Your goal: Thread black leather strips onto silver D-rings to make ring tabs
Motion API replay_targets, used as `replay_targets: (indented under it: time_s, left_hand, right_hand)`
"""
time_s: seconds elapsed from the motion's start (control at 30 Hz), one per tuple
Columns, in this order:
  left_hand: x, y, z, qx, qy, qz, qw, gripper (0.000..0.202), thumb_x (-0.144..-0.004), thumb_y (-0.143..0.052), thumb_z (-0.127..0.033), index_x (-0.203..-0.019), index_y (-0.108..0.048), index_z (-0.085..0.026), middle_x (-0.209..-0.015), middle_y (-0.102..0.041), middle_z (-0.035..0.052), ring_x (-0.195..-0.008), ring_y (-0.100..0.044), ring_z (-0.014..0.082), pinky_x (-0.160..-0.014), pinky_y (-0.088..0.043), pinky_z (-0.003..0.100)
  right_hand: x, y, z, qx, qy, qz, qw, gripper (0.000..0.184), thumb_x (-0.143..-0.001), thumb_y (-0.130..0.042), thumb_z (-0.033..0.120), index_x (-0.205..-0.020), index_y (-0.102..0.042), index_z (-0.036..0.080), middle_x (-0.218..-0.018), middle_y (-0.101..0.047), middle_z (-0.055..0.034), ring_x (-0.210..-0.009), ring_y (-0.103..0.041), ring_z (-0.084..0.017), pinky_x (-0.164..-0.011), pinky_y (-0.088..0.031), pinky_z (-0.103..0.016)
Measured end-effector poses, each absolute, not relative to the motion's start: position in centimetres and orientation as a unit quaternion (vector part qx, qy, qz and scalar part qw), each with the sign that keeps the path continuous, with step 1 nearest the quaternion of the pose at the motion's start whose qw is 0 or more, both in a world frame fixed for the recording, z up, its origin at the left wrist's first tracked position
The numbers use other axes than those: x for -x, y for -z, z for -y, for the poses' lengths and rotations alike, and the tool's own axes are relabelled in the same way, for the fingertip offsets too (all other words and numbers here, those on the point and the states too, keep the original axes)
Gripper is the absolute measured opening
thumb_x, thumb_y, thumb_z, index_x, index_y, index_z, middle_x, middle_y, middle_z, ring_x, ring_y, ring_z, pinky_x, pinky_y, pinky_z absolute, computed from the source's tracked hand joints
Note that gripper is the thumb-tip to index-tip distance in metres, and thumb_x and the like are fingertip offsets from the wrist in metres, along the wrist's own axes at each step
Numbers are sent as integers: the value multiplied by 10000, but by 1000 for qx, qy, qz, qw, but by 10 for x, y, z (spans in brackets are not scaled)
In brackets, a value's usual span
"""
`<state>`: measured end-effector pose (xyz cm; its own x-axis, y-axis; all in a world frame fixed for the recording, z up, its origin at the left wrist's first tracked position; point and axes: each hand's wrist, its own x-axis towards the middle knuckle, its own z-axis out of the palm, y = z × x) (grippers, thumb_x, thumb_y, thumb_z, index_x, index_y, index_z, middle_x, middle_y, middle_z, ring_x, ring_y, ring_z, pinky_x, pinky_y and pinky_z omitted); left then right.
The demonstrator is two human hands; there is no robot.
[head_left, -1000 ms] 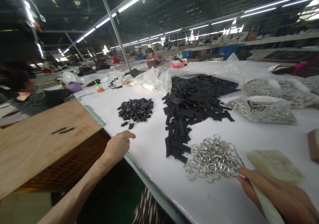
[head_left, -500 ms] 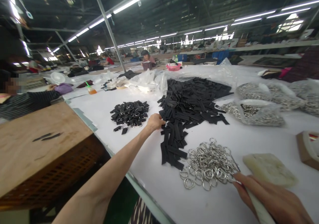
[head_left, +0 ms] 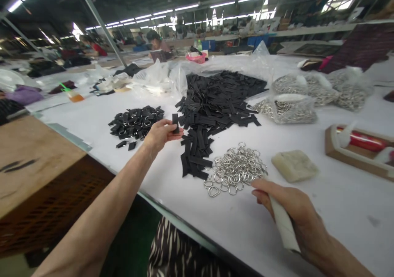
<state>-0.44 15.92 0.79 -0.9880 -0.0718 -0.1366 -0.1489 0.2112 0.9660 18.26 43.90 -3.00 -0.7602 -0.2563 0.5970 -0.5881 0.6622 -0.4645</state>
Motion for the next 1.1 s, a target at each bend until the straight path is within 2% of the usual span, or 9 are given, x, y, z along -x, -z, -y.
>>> replay_targets:
  time_s: [0.1, 0.2, 0.3, 0.37, 0.5, 0.77, 0.9, 1.0, 1.1]
  left_hand:
    - [-22, -21, -175, 43, -688, -722, 53, 94, -809, -494, -58, -841, -496, -146, -719, -670, 51, -630, -664, 157, -519, -534, 236]
    - [-38, -30, -204, -16, -763, -639, 95, 82, -803, -493, -54, -821, -529, -126, -728, -673, 63, -615, -668, 169, -459, -523, 215]
    - [-38, -28, -233, -56, -800, -589, 99, 87, -804, -497, -58, -757, -520, -127, -701, -672, 52, -615, -667, 158, -497, -534, 220]
    - [-32, -19, -247, -53, -810, -577, 90, 96, -804, -501, -64, -739, -517, -133, -683, -670, 39, -606, -660, 145, -529, -537, 225]
    - [-21, 11, -257, -20, -805, -586, 94, 120, -791, -487, -43, -714, -512, -131, -619, -654, 32, -542, -638, 128, -544, -527, 231]
    - [-16, 38, -253, -14, -792, -608, 53, 111, -774, -500, -66, -696, -542, -134, -557, -620, 6, -485, -594, 106, -533, -492, 211]
    - [-18, 40, -256, -21, -789, -612, 40, 99, -756, -520, -87, -678, -559, -133, -583, -628, 12, -490, -585, 100, -555, -497, 218]
    - [-19, 42, -256, -29, -787, -616, 33, 96, -743, -519, -87, -672, -566, -132, -582, -628, 16, -485, -581, 99, -544, -493, 212]
    - [-20, 43, -256, -37, -785, -618, 26, 91, -734, -520, -92, -667, -567, -131, -582, -625, 17, -484, -580, 100, -535, -493, 213]
  right_hand:
    - [-187, 33, -428, -263, -356, 872, 208, 183, -898, -451, 183, -1063, -525, 166, -719, -602, -6, -572, -565, -131, -524, -437, -228]
    - [-185, 32, -414, -290, -302, 886, 199, 138, -901, -411, 148, -938, -545, 151, -707, -589, -22, -600, -550, -150, -549, -433, -261]
    - [-179, 31, -395, -367, -205, 882, 215, 208, -900, -357, 96, -833, -548, 146, -933, -638, -86, -849, -578, -232, -711, -456, -365]
    - [-174, 34, -384, -414, -167, 870, 210, 232, -883, -339, 61, -849, -550, 151, -1067, -615, -81, -1025, -519, -269, -845, -418, -429]
    - [-161, 48, -367, -420, -145, 878, 177, 238, -830, -371, 19, -923, -544, 155, -1131, -580, -78, -1100, -461, -264, -953, -351, -449]
    - [-140, 57, -352, -358, -137, 899, 213, 31, -780, -595, 116, -805, -579, 110, -1045, -611, -163, -1013, -524, -298, -888, -421, -442]
    - [-133, 53, -352, -340, -150, 909, 186, 243, -656, -776, 221, -777, -589, 123, -992, -630, -148, -999, -525, -323, -851, -442, -449]
    - [-131, 54, -352, -342, -152, 910, 181, 221, -668, -771, 212, -771, -591, 137, -960, -638, -124, -987, -524, -308, -837, -443, -433]
    - [-133, 56, -354, -338, -139, 910, 194, 103, -729, -675, 100, -770, -591, 142, -902, -633, -109, -937, -527, -282, -816, -439, -416]
